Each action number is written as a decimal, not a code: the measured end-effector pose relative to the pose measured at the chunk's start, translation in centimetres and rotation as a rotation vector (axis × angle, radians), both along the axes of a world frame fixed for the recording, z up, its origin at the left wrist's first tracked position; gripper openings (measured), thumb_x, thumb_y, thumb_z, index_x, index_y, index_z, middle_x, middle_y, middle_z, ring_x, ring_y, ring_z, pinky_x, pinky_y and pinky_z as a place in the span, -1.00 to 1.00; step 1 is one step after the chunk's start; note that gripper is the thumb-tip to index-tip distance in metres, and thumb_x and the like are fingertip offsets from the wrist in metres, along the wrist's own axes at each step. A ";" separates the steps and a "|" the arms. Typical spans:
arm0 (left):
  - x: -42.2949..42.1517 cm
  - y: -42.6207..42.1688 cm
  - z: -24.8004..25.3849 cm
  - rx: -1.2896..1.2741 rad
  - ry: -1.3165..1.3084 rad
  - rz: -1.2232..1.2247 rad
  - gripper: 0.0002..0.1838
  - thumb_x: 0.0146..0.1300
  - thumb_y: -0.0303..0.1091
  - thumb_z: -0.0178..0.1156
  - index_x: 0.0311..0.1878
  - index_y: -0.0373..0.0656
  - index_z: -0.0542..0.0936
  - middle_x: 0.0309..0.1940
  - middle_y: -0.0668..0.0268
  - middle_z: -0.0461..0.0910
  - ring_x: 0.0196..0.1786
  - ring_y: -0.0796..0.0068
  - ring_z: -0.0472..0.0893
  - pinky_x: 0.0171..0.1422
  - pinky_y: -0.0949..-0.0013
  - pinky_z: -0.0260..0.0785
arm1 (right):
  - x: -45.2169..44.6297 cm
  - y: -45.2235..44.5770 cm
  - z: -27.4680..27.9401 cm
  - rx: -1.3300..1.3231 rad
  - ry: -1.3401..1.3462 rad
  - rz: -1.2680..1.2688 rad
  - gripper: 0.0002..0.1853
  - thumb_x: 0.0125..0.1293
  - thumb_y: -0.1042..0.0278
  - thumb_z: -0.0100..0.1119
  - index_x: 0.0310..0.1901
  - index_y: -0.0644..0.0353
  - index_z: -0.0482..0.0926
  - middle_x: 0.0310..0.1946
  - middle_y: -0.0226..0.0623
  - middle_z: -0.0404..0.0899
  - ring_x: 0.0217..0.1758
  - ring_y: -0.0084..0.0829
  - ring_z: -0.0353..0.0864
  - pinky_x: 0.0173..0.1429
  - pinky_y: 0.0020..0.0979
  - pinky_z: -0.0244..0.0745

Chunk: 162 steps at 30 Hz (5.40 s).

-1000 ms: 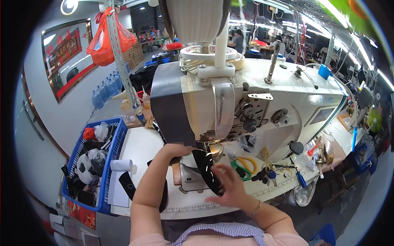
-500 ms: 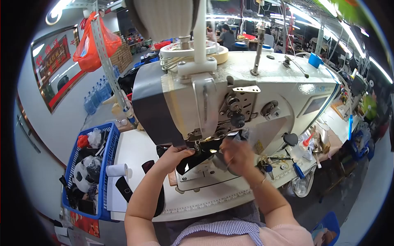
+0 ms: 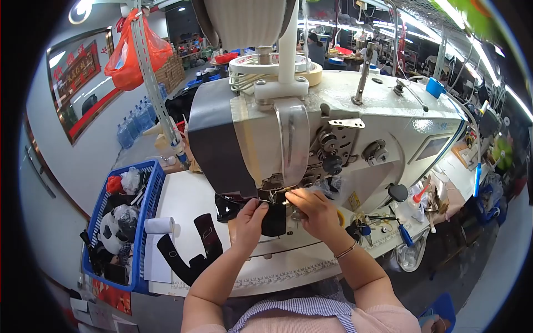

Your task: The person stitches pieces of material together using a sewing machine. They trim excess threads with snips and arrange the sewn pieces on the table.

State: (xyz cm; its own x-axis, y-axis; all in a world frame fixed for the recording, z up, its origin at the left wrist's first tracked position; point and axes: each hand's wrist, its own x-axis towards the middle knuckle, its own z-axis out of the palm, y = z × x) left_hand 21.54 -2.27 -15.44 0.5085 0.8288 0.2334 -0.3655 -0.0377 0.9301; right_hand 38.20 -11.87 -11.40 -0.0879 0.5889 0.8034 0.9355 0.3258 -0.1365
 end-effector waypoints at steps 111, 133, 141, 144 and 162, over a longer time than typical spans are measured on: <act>-5.1 -5.4 -0.6 -0.238 -0.117 -0.012 -0.82 0.30 -0.43 0.10 -0.06 -0.23 0.42 -0.26 0.36 0.51 -0.29 0.65 0.57 -0.25 0.55 0.51 | -6.4 -3.0 -2.9 0.040 0.145 -0.030 -0.63 0.01 0.48 0.34 -0.08 0.18 0.55 -0.24 -0.31 0.48 -0.37 -0.36 0.57 -0.37 -0.43 0.50; -5.0 -5.6 -0.3 -0.299 -0.125 -0.046 -0.84 0.29 -0.46 0.10 -0.08 -0.21 0.44 -0.26 0.37 0.51 -0.26 0.62 0.57 -0.21 0.52 0.52 | -5.6 -1.7 -1.7 -0.028 0.366 0.043 -0.77 0.09 0.46 0.30 -0.17 0.15 0.57 -0.32 -0.34 0.50 -0.40 -0.32 0.58 -0.39 -0.41 0.50; -4.4 -6.1 -0.4 -0.267 -0.121 -0.054 -0.86 0.29 -0.47 0.10 -0.10 -0.19 0.45 -0.29 0.40 0.50 -0.32 0.70 0.54 -0.26 0.57 0.49 | -6.2 -1.3 -1.3 -0.015 0.302 0.046 -0.81 0.10 0.44 0.29 -0.22 0.14 0.56 -0.34 -0.36 0.50 -0.45 -0.31 0.58 -0.41 -0.37 0.51; -4.8 -6.3 -1.0 -0.213 -0.073 -0.051 -0.85 0.28 -0.49 0.09 -0.09 -0.18 0.46 -0.30 0.39 0.51 -0.32 0.71 0.54 -0.24 0.60 0.48 | -5.9 -1.5 -1.9 -0.034 0.334 0.085 -0.82 0.10 0.44 0.29 -0.23 0.14 0.56 -0.35 -0.35 0.51 -0.44 -0.30 0.59 -0.41 -0.36 0.50; -3.0 25.8 5.5 -0.349 -0.323 -0.189 -0.79 0.30 -0.47 -0.07 -0.04 -0.25 0.45 -0.11 0.14 0.55 -0.05 0.21 0.55 0.13 0.11 0.41 | -3.2 -11.9 -11.9 -0.257 0.239 -0.204 -0.79 0.08 0.38 0.29 -0.21 0.11 0.59 -0.31 -0.28 0.52 -0.37 -0.26 0.57 -0.33 -0.33 0.50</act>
State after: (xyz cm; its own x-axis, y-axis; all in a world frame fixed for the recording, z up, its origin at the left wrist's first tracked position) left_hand 18.49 23.53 -9.91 0.6051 0.7857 0.1287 -0.6064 0.3500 0.7140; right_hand 35.04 -23.79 -23.27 0.2232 0.7589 0.6117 0.9096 0.0635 -0.4107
